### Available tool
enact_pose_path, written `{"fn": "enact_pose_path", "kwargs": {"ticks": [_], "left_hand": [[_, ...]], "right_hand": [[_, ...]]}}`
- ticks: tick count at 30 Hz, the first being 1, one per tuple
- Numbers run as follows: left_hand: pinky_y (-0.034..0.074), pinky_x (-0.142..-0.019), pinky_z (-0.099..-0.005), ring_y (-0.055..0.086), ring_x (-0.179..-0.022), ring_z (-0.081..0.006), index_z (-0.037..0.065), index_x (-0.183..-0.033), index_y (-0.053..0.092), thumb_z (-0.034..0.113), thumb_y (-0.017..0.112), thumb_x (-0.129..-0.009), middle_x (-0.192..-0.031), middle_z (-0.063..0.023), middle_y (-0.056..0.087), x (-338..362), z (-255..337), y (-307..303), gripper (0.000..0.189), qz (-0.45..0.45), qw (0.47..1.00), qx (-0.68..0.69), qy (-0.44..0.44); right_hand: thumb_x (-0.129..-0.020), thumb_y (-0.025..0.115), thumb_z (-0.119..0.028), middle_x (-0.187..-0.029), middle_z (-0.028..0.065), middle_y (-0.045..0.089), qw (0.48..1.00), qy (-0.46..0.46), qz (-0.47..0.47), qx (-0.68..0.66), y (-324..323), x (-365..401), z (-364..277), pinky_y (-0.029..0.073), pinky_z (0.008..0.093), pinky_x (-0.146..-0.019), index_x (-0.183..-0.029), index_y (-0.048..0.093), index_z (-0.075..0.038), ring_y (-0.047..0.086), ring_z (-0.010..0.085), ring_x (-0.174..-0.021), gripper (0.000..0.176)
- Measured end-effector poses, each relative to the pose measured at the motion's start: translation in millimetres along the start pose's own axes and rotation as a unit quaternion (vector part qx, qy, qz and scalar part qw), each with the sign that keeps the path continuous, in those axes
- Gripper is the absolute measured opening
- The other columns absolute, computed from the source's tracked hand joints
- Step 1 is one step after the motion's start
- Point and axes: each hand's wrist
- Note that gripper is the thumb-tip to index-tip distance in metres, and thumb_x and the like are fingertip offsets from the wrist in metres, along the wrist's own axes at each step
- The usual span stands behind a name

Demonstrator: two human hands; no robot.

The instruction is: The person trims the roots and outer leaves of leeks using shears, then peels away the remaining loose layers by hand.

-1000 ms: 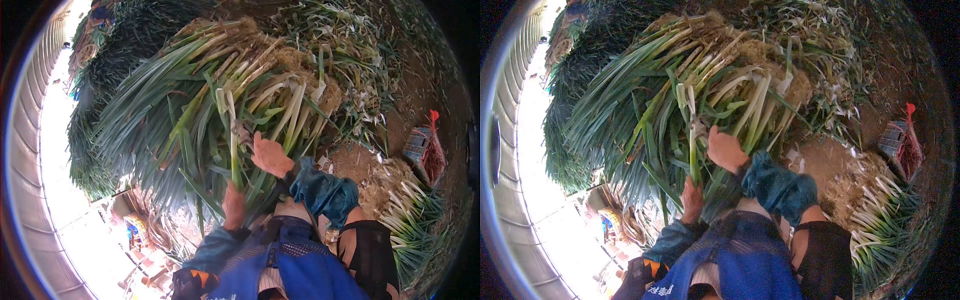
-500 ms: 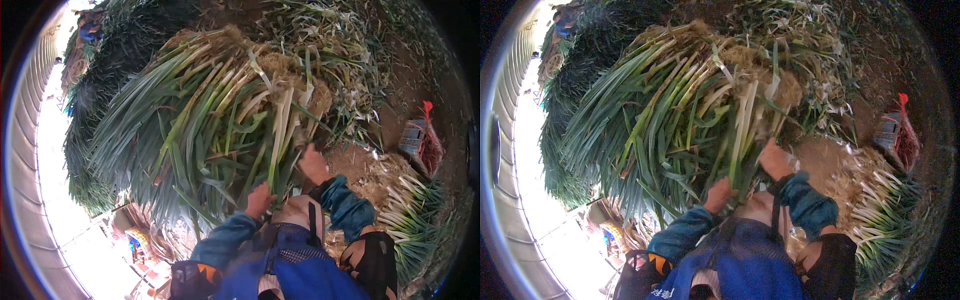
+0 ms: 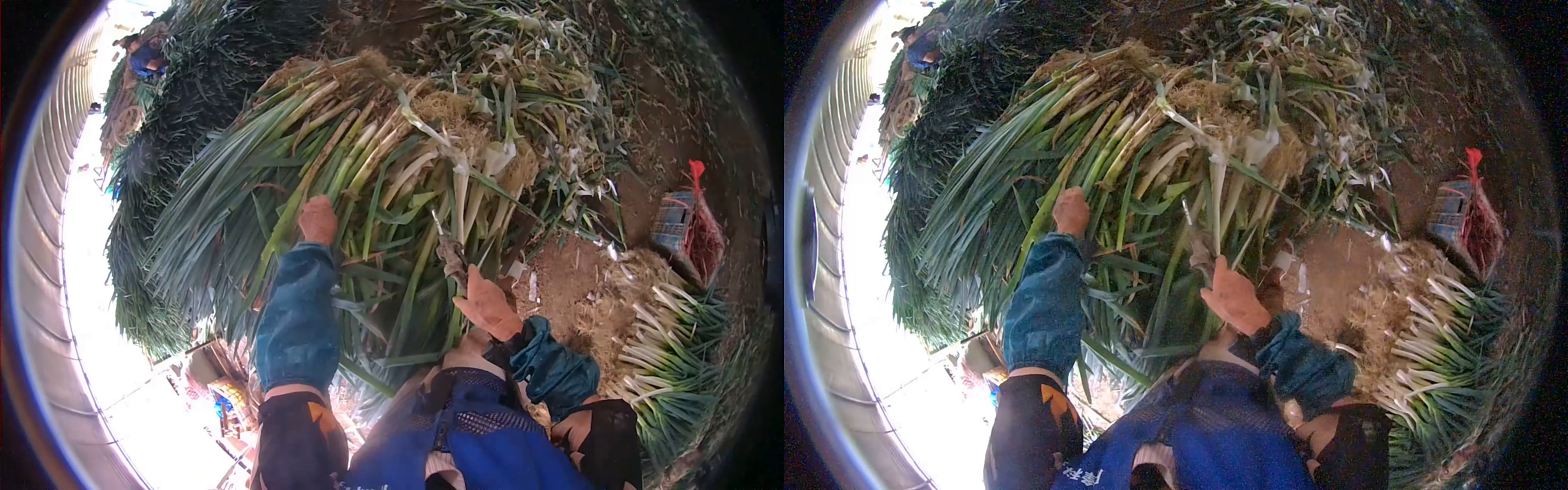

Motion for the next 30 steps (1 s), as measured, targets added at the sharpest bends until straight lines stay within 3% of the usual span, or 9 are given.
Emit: {"fn": "enact_pose_path", "kwargs": {"ticks": [3,14,17,18,21,22,23,27,30], "left_hand": [[0.052,-0.06,-0.0383,0.06,-0.084,-0.0266,0.007,-0.079,0.055,0.007,0.051,-0.077,-0.084,-0.0095,0.057,30,25,-34,0.004,0.045,0.998,-0.005,0.051],[0.05,-0.054,-0.037,0.058,-0.075,-0.0269,0.007,-0.081,0.053,0.011,0.056,-0.074,-0.079,-0.0084,0.052,195,61,-53,0.009,-0.055,0.99,0.074,0.103],[0.049,-0.059,-0.0431,0.058,-0.074,-0.0312,0.006,-0.085,0.053,0.014,0.057,-0.076,-0.08,-0.0108,0.053,180,51,-54,0.013,-0.186,0.968,0.14,0.096],[0.047,-0.066,-0.0482,0.056,-0.079,-0.034,0.005,-0.089,0.053,0.015,0.056,-0.079,-0.086,-0.014,0.053,162,59,-60,0.014,-0.161,0.97,0.179,0.025],[0.045,-0.072,-0.0482,0.054,-0.086,-0.0366,0.003,-0.094,0.05,0.016,0.057,-0.081,-0.092,-0.0158,0.051,95,66,-50,0.02,0.051,0.973,0.215,0.057],[0.044,-0.073,-0.0481,0.053,-0.088,-0.0373,0.002,-0.096,0.049,0.017,0.057,-0.081,-0.093,-0.016,0.051,69,64,-34,0.022,0.124,0.968,0.191,0.102],[0.044,-0.074,-0.0476,0.053,-0.09,-0.0376,0.002,-0.097,0.048,0.016,0.058,-0.081,-0.094,-0.0161,0.051,50,73,-32,0.023,0.128,0.97,0.202,0.048],[0.045,-0.072,-0.0476,0.055,-0.091,-0.0374,0.003,-0.099,0.047,0.015,0.057,-0.081,-0.094,-0.0171,0.055,18,93,-12,0.024,0.067,0.971,0.202,-0.105],[0.045,-0.07,-0.0493,0.057,-0.087,-0.0391,0.004,-0.099,0.046,0.015,0.056,-0.081,-0.089,-0.0201,0.059,25,85,-15,0.022,-0.039,0.975,0.203,-0.081]], "right_hand": [[-0.081,0.062,-0.026,-0.086,0.0267,0.057,1.0,-0.015,-0.018,-0.012,-1,-2,-7,0.048,0.0468,-0.066,-0.13,0.024,0.013,0.057,0.0427,-0.08,0.073],[-0.076,0.063,-0.025,-0.096,0.0282,0.056,0.99,0.005,-0.137,-0.045,-9,-14,-76,0.046,0.0461,-0.072,-0.126,0.029,0.009,0.056,0.0433,-0.085,0.069],[-0.077,0.063,-0.024,-0.096,0.0275,0.055,0.993,-0.011,-0.114,-0.013,15,-32,-48,0.047,0.0452,-0.072,-0.127,0.026,0.013,0.056,0.0417,-0.084,0.073],[-0.077,0.063,-0.024,-0.095,0.0273,0.055,0.995,-0.013,-0.098,-0.001,24,-37,-34,0.047,0.0448,-0.072,-0.128,0.025,0.014,0.056,0.0411,-0.084,0.074],[-0.077,0.062,-0.024,-0.092,0.0265,0.055,0.991,-0.113,-0.044,0.047,42,-30,-8,0.047,0.0438,-0.071,-0.129,0.023,0.016,0.055,0.0396,-0.085,0.076],[-0.077,0.063,-0.024,-0.091,0.0266,0.055,0.994,-0.086,-0.052,0.035,35,-28,-13,0.047,0.0437,-0.07,-0.128,0.024,0.015,0.055,0.0398,-0.084,0.076],[-0.077,0.063,-0.024,-0.091,0.0266,0.055,0.996,-0.058,-0.058,0.023,23,-25,-22,0.047,0.0436,-0.07,-0.128,0.024,0.015,0.055,0.0401,-0.083,0.076],[-0.076,0.065,-0.025,-0.09,0.0264,0.055,0.997,0.021,-0.079,-0.008,6,-22,-25,0.047,0.0436,-0.07,-0.127,0.026,0.013,0.056,0.0404,-0.081,0.075],[-0.078,0.061,-0.021,-0.083,0.0275,0.056,0.981,-0.172,0.078,0.046,3,-10,-26,0.048,0.0463,-0.063,-0.121,0.028,0.012,0.058,0.0427,-0.074,0.064]]}}
Point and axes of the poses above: each hand's wrist, its own x-axis away from the middle knuckle, its own y-axis out of the palm, z = x × y
